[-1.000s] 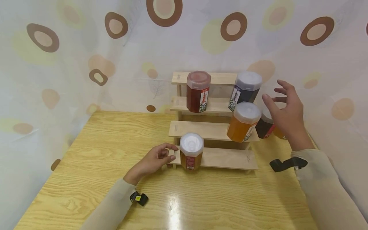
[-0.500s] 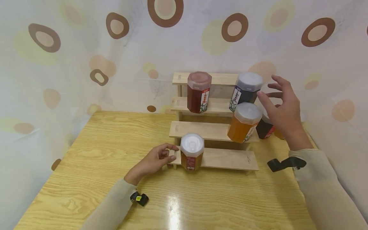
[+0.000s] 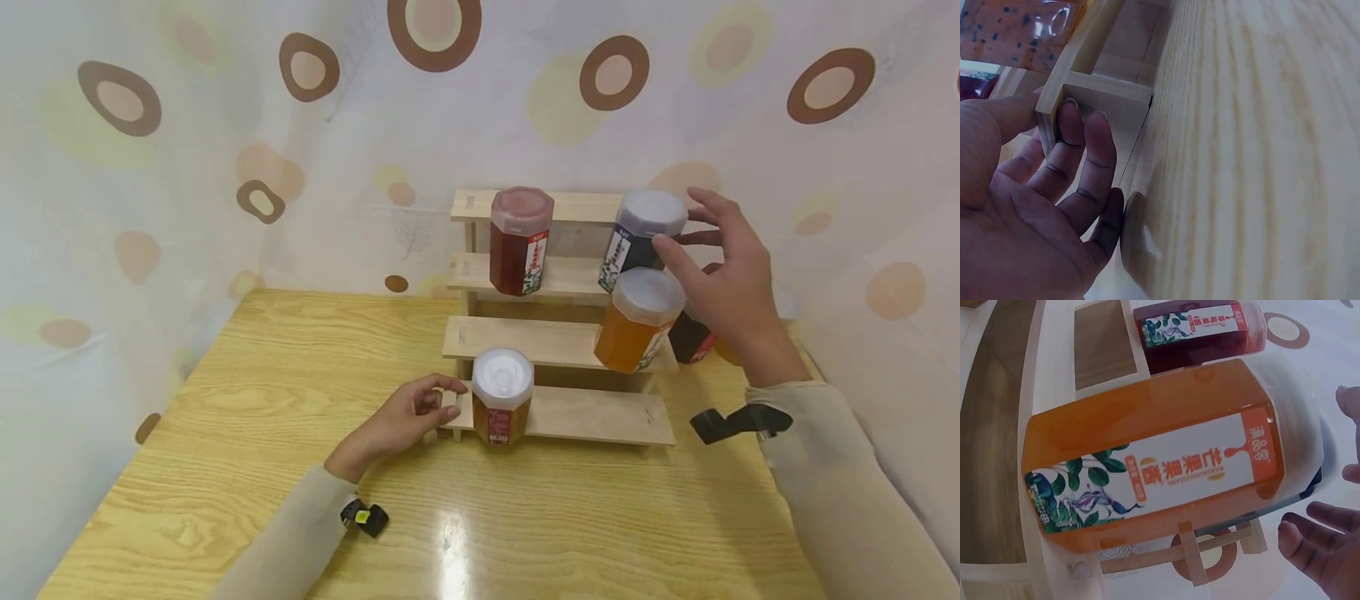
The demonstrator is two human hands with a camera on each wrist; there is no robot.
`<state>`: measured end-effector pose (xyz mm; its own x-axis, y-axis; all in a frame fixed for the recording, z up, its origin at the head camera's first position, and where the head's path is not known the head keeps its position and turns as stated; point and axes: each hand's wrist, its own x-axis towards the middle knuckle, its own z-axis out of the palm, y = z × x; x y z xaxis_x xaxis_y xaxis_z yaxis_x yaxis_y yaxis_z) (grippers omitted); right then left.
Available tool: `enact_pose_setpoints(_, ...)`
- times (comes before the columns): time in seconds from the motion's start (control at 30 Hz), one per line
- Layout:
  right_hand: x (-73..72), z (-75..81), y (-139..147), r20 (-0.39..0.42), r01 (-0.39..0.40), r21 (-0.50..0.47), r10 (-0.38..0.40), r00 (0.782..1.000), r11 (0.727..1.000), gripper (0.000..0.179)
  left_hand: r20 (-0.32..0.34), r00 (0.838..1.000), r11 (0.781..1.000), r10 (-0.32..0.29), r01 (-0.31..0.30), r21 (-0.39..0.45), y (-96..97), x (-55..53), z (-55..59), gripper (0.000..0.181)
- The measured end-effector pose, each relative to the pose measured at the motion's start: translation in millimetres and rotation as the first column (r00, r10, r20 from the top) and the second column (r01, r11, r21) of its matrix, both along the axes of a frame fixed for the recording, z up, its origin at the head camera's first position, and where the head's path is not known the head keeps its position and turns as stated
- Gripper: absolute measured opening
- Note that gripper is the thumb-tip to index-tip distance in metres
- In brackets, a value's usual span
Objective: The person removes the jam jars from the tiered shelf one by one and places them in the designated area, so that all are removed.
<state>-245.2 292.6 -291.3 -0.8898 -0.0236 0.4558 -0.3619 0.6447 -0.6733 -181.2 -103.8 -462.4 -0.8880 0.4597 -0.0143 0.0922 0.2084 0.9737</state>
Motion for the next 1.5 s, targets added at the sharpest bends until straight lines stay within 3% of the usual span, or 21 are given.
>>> enact_pose_setpoints(0.23,-4.4,0.7,-6,-0.009,0.016,0.047,-0.016,1.0,0.999,0.059,0.0,1.0,1.0,-0.001,0.001,-0.003,-0.6,-0.6,0.2,0.029)
enact_pose_setpoints(0.67,-11.3,3.5,-14,0.002,-0.026,0.103,0.026,1.0,0.994,0.058,0.002,1.0,1.0,-0.004,0.004,-0.004,-1.8,-1.5,-1.7,0.03)
enact_pose_setpoints(1.17,-24.3,4.1,-20,-0.037,-0.047,0.116,0.052,0.998,0.992,0.065,0.001,1.0,1.0,-0.011,0.011,-0.001,-1.1,-0.1,0.8,0.031)
enact_pose_setpoints(1.5,-29.7,11.3,-24,0.085,-0.083,0.085,0.075,0.993,0.993,0.073,0.01,1.0,1.0,-0.009,0.009,0.005,-0.8,-1.2,-0.2,0.029)
